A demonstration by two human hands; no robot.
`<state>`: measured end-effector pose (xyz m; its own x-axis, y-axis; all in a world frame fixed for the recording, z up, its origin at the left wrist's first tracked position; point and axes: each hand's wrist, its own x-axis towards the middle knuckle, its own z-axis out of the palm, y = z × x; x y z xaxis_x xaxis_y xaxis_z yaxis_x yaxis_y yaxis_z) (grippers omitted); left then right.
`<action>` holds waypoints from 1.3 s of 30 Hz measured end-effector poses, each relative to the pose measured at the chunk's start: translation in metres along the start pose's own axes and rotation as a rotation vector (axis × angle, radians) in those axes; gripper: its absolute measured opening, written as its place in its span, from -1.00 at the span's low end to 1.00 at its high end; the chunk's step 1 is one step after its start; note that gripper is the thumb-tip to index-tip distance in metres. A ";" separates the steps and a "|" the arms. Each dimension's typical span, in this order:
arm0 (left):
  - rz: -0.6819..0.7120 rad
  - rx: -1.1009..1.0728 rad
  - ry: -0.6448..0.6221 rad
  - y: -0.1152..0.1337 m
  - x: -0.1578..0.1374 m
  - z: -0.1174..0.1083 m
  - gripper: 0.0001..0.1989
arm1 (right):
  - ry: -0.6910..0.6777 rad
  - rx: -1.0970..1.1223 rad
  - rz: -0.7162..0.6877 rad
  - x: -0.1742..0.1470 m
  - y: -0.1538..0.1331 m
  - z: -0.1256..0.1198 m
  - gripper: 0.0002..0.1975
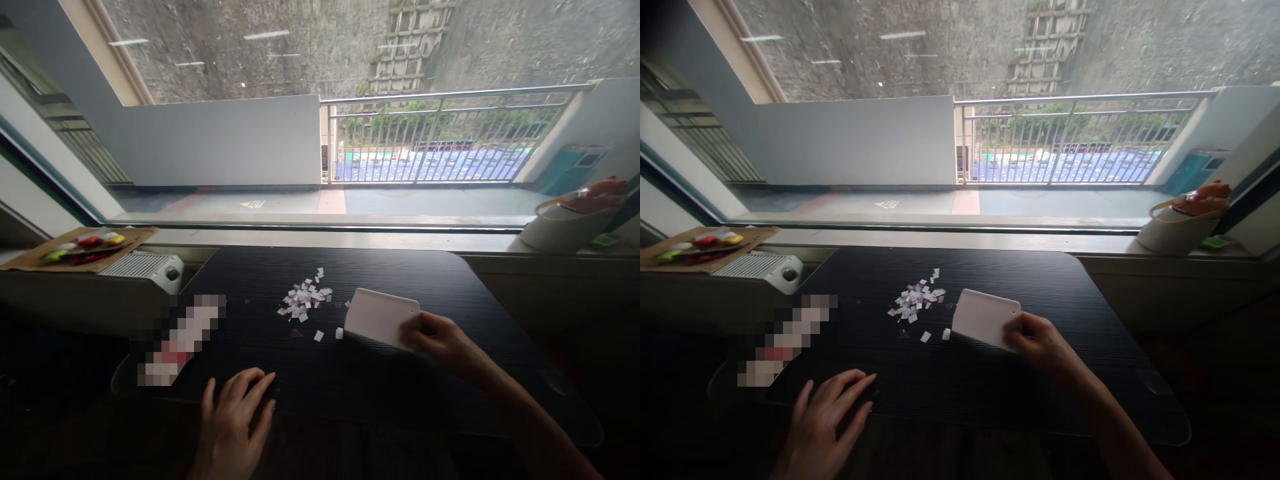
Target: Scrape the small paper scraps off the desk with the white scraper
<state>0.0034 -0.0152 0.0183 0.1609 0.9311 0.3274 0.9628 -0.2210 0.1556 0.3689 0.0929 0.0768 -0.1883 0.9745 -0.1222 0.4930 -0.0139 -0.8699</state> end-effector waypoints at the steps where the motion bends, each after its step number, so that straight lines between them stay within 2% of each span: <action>1: 0.002 -0.001 -0.005 0.001 0.000 0.000 -0.67 | -0.003 -0.017 -0.008 0.003 -0.003 0.006 -0.77; 6: -0.060 -0.039 0.049 0.014 0.001 -0.003 -0.68 | -0.190 0.009 -0.006 -0.002 -0.019 0.019 -0.77; 11: -0.056 -0.058 -0.001 0.018 0.003 -0.007 -0.67 | -0.169 0.025 0.025 -0.007 -0.019 0.017 -0.77; 16: -0.067 -0.056 -0.030 0.018 0.002 -0.008 -0.66 | -0.308 0.067 0.085 -0.011 -0.022 0.029 -0.74; 20: -0.078 -0.068 -0.037 0.021 0.004 -0.010 -0.66 | -0.368 0.102 0.116 -0.014 -0.022 0.034 -0.70; 24: -0.068 -0.064 -0.034 0.020 0.004 -0.010 -0.66 | -0.364 0.121 0.089 -0.012 -0.025 0.034 -0.70; 27: -0.054 -0.047 -0.015 0.017 0.004 -0.008 -0.67 | -0.357 0.054 0.030 -0.011 -0.031 0.034 -0.76; 29: -0.041 -0.039 -0.003 0.016 0.003 -0.007 -0.67 | -0.350 -0.025 0.004 -0.012 -0.034 0.029 -0.81; 32: -0.041 -0.040 0.030 0.016 0.002 -0.006 -0.68 | -0.327 -0.105 0.021 -0.018 -0.029 0.009 -0.83; 36: -0.026 -0.038 0.044 0.014 0.001 -0.005 -0.68 | -0.273 -0.101 0.064 -0.023 -0.016 -0.025 -0.77; 39: -0.005 -0.030 0.045 0.011 0.001 -0.004 -0.68 | -0.255 -0.049 0.076 -0.018 -0.009 -0.034 -0.73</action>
<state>0.0132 -0.0181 0.0243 0.1459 0.9184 0.3679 0.9565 -0.2260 0.1847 0.3966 0.0827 0.1028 -0.3538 0.8829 -0.3086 0.5533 -0.0684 -0.8302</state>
